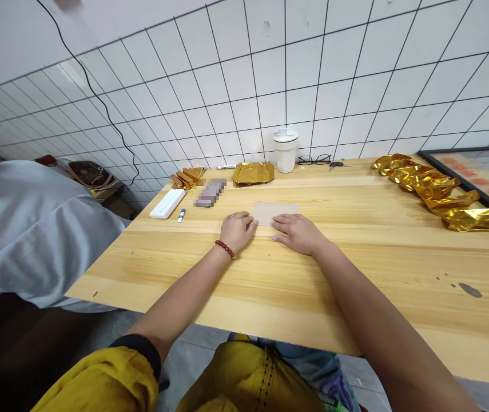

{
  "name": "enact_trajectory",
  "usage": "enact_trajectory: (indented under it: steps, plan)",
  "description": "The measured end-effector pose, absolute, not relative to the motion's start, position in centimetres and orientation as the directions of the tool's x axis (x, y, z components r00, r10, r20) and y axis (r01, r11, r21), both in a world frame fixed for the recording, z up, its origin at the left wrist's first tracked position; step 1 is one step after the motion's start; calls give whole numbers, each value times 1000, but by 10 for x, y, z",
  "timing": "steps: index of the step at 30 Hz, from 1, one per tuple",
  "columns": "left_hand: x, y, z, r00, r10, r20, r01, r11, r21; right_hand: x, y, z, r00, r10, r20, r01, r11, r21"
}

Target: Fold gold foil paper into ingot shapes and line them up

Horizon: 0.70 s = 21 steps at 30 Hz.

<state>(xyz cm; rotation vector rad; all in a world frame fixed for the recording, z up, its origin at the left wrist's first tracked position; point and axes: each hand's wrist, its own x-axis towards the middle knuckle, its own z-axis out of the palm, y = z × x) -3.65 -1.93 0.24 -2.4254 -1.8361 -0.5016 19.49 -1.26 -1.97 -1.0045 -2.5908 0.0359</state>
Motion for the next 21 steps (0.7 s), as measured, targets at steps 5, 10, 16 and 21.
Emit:
enact_trajectory:
  steps: [5, 10, 16, 21]
  plan:
    - [-39, -18, -3, 326, 874, 362, 903, -400, 154, 195, -12, -21, -683, 655, 322, 651, 747, -139]
    - [-37, -15, -9, 645, 712, 279, 709, -693, 129, 195, -13, -21, -671, 663, 333, 654, 740, -157]
    - [-37, -11, -12, 662, 692, 289, 686, -714, 139, 192, -15, -18, -654, 680, 331, 678, 721, -143]
    - [-38, -11, -13, 660, 688, 302, 680, -718, 149, 192, -19, -13, -539, 776, 327, 798, 595, -98]
